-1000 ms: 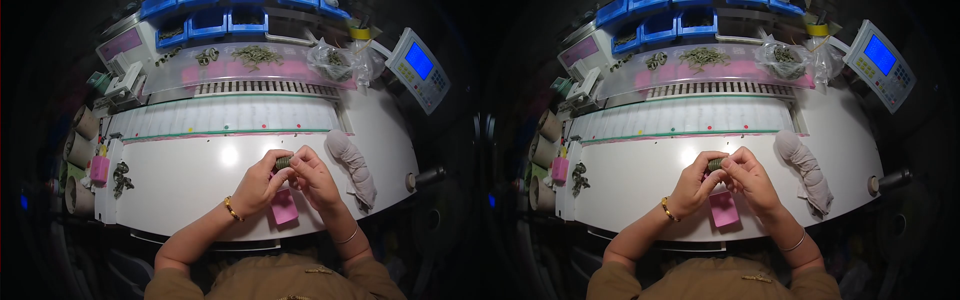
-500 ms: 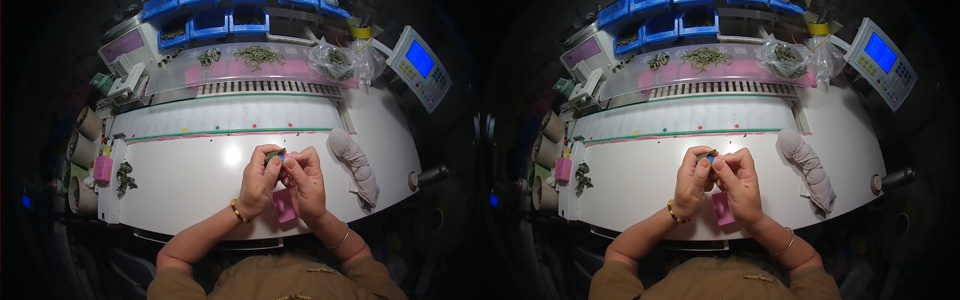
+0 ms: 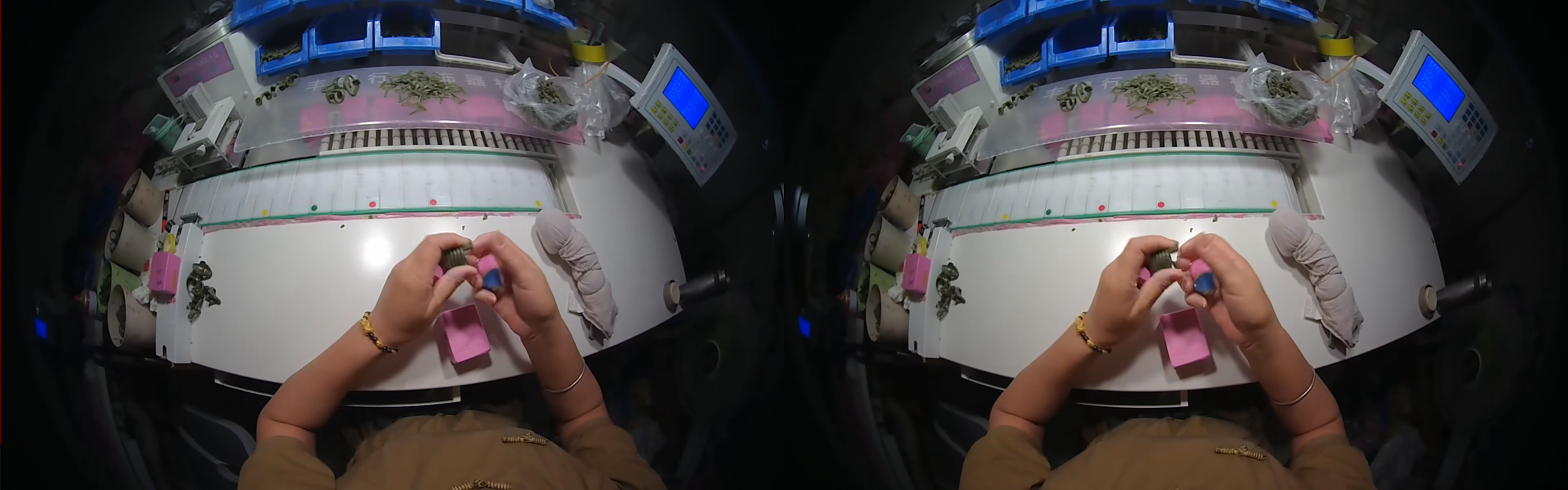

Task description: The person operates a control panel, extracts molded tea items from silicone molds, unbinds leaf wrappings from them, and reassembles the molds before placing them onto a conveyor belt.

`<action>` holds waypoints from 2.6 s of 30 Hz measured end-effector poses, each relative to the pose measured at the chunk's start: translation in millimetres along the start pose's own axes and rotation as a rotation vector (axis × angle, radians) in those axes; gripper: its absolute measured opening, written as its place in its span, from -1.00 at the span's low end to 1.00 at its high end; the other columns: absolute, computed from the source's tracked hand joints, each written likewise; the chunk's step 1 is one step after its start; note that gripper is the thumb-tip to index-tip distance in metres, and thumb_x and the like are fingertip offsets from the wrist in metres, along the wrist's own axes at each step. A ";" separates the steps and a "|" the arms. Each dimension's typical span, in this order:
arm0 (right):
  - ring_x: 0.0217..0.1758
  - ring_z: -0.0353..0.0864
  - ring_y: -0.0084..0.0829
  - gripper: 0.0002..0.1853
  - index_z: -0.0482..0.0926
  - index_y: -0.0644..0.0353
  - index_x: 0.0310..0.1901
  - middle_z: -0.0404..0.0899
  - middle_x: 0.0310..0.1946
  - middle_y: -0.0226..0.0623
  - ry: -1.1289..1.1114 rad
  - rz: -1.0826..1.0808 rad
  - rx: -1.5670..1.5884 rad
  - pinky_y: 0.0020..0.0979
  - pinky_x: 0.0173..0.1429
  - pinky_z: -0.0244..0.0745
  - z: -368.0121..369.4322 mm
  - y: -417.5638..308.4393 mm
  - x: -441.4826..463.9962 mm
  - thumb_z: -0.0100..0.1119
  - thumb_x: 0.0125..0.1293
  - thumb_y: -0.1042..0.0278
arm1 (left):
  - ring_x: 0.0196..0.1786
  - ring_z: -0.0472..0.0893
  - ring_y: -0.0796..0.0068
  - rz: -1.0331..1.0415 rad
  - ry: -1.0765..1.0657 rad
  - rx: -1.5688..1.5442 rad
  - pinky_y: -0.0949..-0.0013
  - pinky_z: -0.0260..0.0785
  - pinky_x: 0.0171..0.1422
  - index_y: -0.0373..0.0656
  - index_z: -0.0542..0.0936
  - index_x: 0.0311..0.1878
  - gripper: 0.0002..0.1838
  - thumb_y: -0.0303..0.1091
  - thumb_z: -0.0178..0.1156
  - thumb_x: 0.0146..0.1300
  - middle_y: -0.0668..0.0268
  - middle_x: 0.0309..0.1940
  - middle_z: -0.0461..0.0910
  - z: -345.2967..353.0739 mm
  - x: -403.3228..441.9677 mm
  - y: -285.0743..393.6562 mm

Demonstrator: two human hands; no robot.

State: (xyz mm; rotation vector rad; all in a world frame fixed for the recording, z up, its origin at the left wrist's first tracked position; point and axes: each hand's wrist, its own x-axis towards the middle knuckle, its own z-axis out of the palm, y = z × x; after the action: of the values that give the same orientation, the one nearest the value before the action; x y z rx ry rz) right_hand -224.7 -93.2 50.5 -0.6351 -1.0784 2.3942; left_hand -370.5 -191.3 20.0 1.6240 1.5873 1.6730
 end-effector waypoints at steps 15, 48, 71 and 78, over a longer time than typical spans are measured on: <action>-0.44 0.31 -0.73 -0.76 0.52 0.19 -0.18 0.47 -0.37 -0.48 -0.102 0.114 0.089 -0.69 -0.51 0.10 -15.2 -5.6 1.9 0.04 0.55 0.19 | -0.48 0.41 0.44 0.168 -0.029 0.241 0.41 0.29 -0.39 -0.18 0.63 -0.21 -0.90 -0.47 0.35 0.25 0.31 -0.45 0.44 -9.3 6.7 3.6; -0.37 0.42 -0.71 -0.81 0.56 0.17 -0.04 0.44 -0.34 -0.55 -0.101 0.108 -0.233 -0.66 -0.36 0.27 15.5 4.4 38.3 0.19 0.45 0.25 | -0.47 0.36 0.81 -0.448 0.066 -0.176 0.63 0.25 -0.44 -0.17 0.64 0.07 -0.70 -0.25 0.31 0.35 0.47 -0.27 0.65 -95.7 -1.7 -5.6; -0.20 0.62 -0.46 -0.70 0.41 0.32 0.16 0.52 -0.05 -0.21 0.040 0.005 0.133 -0.49 -0.07 0.67 -2.1 3.3 7.6 0.11 0.45 0.50 | -0.47 0.34 0.69 -0.574 0.833 -0.845 0.59 0.13 -0.54 -0.18 0.53 -0.11 -0.86 -0.38 0.25 0.36 0.35 -0.31 0.52 -298.2 75.1 -85.8; -0.41 0.35 -0.67 -0.75 0.43 0.28 0.12 0.50 -0.12 -0.27 -0.023 -0.051 0.097 -0.64 -0.39 0.28 -0.9 8.1 -17.6 0.09 0.48 0.45 | -0.13 0.57 0.47 -0.846 0.174 -1.002 0.46 0.44 -0.07 -0.34 0.47 -0.01 -0.83 -0.57 0.14 0.37 0.22 -0.14 0.53 -125.7 8.5 -33.2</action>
State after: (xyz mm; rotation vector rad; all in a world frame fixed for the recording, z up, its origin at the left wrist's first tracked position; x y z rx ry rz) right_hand -211.8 -107.3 47.6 -0.5415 -0.9698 2.3988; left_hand -493.8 -232.3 29.6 0.2543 0.9417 1.6476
